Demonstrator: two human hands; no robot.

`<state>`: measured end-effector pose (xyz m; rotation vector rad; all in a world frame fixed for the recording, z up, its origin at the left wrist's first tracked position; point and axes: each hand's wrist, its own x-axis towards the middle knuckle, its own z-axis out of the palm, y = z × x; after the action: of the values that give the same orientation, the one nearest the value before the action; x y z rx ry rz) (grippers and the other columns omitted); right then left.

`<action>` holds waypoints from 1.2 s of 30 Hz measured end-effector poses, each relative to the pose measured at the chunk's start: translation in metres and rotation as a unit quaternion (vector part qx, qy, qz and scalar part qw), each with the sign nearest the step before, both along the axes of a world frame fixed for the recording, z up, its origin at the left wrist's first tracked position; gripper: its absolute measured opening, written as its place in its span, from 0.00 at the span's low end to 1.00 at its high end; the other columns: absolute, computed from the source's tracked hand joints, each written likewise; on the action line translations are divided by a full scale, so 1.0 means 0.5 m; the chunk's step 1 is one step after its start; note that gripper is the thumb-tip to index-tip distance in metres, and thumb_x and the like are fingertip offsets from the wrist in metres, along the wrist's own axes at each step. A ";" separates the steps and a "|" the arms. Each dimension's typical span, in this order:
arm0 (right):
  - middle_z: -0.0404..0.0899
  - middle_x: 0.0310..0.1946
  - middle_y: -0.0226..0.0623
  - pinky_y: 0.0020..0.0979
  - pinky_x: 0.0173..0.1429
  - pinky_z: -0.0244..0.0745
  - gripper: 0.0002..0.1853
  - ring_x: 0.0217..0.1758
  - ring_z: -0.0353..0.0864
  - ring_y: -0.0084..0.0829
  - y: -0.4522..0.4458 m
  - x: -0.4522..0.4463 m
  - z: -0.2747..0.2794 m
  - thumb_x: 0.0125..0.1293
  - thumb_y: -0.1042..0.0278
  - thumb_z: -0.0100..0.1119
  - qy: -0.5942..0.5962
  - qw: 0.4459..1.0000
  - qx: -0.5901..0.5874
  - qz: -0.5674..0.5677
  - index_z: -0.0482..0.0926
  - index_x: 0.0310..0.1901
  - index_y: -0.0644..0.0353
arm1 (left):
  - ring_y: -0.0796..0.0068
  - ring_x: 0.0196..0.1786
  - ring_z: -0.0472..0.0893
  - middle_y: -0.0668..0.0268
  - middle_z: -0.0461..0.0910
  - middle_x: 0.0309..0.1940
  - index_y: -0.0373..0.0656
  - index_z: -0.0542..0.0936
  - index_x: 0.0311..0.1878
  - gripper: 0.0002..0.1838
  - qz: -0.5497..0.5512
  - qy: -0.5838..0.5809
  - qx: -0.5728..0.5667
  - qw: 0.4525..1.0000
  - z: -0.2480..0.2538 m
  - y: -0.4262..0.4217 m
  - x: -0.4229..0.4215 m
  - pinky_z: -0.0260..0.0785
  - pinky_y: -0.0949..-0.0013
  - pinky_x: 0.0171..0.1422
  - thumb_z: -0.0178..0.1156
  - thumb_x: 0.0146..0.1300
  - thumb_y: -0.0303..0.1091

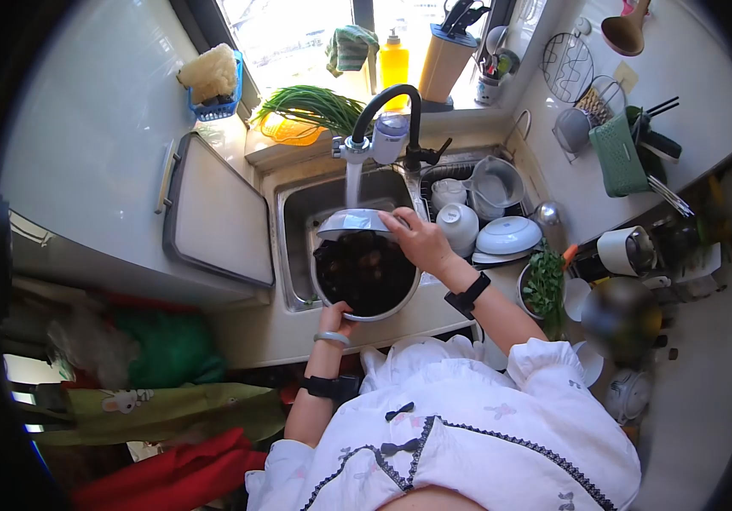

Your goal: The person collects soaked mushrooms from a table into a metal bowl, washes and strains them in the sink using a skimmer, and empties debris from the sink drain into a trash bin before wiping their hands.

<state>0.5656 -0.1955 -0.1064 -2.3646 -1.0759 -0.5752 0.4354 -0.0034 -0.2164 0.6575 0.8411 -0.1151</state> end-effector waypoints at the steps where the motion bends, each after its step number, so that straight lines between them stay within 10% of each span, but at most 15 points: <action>1: 0.70 0.39 0.35 0.32 0.26 0.74 0.27 0.27 0.77 0.35 -0.003 0.003 0.011 0.49 0.78 0.52 -0.022 0.999 0.033 0.001 0.67 0.55 0.48 | 0.61 0.35 0.75 0.59 0.71 0.32 0.35 0.68 0.32 0.10 -0.011 0.003 -0.007 1.000 -0.012 0.007 0.002 0.73 0.55 0.39 0.47 0.43 0.16; 18: 0.77 0.42 0.35 0.30 0.29 0.73 0.23 0.25 0.77 0.33 0.046 0.040 0.005 0.48 0.78 0.54 -0.030 0.994 0.056 0.094 0.73 0.49 0.49 | 0.55 0.43 0.72 0.56 0.69 0.40 0.39 0.66 0.47 0.25 -0.034 0.007 -0.104 0.994 -0.030 0.052 0.051 0.71 0.50 0.47 0.45 0.41 0.13; 24: 0.77 0.37 0.36 0.33 0.34 0.74 0.24 0.32 0.78 0.39 0.075 0.038 -0.032 0.43 0.82 0.54 0.143 0.985 0.092 0.030 0.74 0.45 0.51 | 0.50 0.47 0.71 0.54 0.68 0.44 0.41 0.66 0.49 0.27 -0.001 0.025 -0.154 0.988 -0.050 0.064 0.049 0.69 0.42 0.50 0.43 0.40 0.12; 36: 0.72 0.39 0.44 0.37 0.43 0.71 0.21 0.43 0.73 0.48 0.085 0.039 -0.053 0.41 0.85 0.51 0.130 0.974 0.187 0.006 0.69 0.42 0.60 | 0.57 0.42 0.75 0.56 0.72 0.38 0.37 0.66 0.44 0.21 -0.007 0.018 -0.008 1.000 -0.019 0.100 0.014 0.73 0.49 0.44 0.46 0.41 0.15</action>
<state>0.5852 -0.1528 -0.1331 -2.0335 -0.7856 -0.4073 0.4424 0.0464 -0.2258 0.6476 0.8691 -0.1472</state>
